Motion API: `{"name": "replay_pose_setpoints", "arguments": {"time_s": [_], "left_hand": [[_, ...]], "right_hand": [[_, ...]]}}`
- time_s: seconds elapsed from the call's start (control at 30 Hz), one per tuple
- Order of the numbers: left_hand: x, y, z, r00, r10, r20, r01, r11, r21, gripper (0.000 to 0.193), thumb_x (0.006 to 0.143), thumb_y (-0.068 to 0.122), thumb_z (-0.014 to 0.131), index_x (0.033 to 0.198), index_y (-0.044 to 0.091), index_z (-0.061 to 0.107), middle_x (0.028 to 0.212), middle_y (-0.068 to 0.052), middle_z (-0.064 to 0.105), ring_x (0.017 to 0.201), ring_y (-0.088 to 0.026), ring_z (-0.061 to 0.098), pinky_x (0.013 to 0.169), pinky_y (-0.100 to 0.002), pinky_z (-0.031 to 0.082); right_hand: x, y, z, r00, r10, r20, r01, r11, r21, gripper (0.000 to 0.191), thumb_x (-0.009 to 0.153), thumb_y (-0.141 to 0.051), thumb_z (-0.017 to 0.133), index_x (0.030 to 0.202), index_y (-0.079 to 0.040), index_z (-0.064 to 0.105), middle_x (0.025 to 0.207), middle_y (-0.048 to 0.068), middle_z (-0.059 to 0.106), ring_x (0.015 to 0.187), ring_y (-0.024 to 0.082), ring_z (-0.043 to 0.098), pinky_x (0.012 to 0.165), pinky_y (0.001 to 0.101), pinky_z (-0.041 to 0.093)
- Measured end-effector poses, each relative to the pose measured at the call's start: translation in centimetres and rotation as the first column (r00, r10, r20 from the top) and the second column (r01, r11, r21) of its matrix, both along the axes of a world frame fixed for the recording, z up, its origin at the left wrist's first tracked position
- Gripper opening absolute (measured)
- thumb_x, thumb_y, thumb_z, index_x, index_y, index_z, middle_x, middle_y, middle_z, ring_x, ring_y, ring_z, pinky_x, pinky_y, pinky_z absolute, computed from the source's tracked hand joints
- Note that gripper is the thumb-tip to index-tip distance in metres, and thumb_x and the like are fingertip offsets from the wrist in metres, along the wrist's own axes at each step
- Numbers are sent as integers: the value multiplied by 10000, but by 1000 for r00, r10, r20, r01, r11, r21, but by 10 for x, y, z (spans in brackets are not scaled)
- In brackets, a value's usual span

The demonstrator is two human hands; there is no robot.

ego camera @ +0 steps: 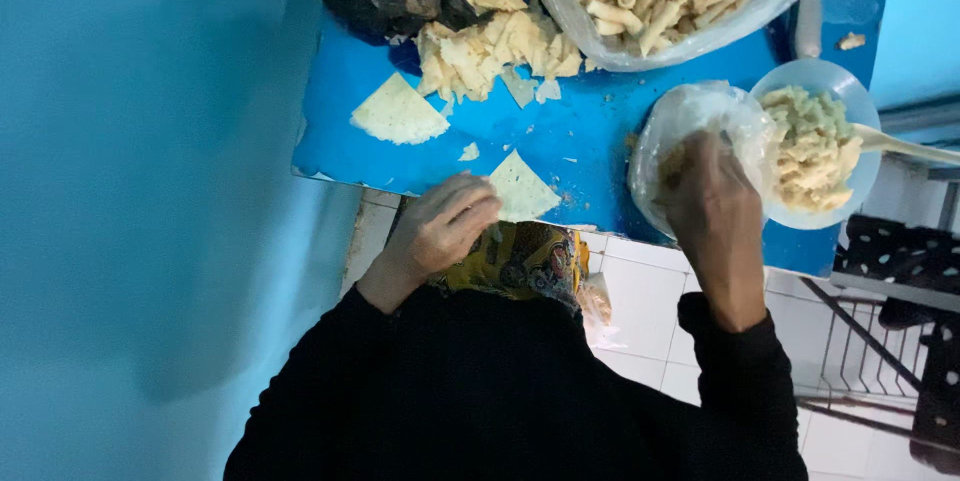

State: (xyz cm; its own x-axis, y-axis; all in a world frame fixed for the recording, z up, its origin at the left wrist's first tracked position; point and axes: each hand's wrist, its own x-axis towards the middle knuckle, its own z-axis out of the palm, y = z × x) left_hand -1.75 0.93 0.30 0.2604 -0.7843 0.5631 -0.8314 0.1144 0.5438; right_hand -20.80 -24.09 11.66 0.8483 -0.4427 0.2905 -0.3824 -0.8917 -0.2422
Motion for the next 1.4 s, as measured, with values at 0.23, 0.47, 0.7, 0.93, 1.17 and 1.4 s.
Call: {"name": "replay_pose_setpoints", "arguments": {"time_s": [0.23, 0.47, 0.7, 0.93, 1.17, 1.4], "left_hand": [[0, 1, -2, 1000, -14, -15, 14, 1000, -24, 168, 952, 77, 761, 1098, 32, 691, 1170, -95, 677, 1197, -283, 652, 1093, -476, 549], [-3, -3, -5, 999, 27, -16, -28, 997, -65, 133, 942, 103, 768, 1060, 50, 737, 1160, -93, 695, 1168, -282, 673, 1071, -465, 558], [-8, -6, -2, 996, 64, -61, -69, 993, -94, 143, 915, 103, 797, 989, 26, 703, 1087, -101, 681, 1104, -284, 679, 1035, -469, 580], [-11, -4, -4, 990, 139, 20, -137, 986, -93, 125, 948, 146, 789, 1019, 74, 716, 981, -60, 624, 987, -268, 617, 980, -489, 528], [-14, 4, 2, 879, 335, 339, -311, 942, -124, 85, 1016, 190, 741, 1094, 167, 766, 920, 40, 657, 858, -133, 576, 830, -368, 391], [-25, 8, -6, 919, 254, 302, -246, 967, -65, 273, 991, 165, 701, 1252, 99, 742, 1188, -48, 743, 1097, -188, 671, 972, -386, 465]], "right_hand": [[13, 21, 5, 995, -63, 81, 31, 939, 342, 278, 984, -27, 715, 1212, 4, 559, 1042, 161, 744, 910, 301, 757, 748, 391, 579], [58, 72, -40, 880, 459, 125, -475, 828, 299, 392, 931, 0, 677, 1308, -34, 572, 1081, 129, 721, 1004, 285, 716, 827, 391, 581], [31, 67, -36, 907, 420, 36, -421, 901, 109, 494, 897, -58, 744, 1369, -67, 601, 1127, 132, 708, 1024, 274, 622, 870, 425, 451], [23, 67, -61, 891, 422, 165, -435, 899, 49, 495, 873, -19, 789, 1332, -61, 609, 1070, 94, 691, 975, 264, 625, 814, 410, 437], [21, 66, -64, 880, 470, 65, -464, 882, -86, 609, 737, 45, 752, 1324, -75, 639, 1068, 78, 719, 857, 240, 618, 748, 381, 447], [20, 74, -59, 865, 497, 64, -482, 861, -163, 683, 672, -86, 805, 1330, -93, 621, 1110, 80, 705, 1032, 281, 667, 825, 406, 474]]}}
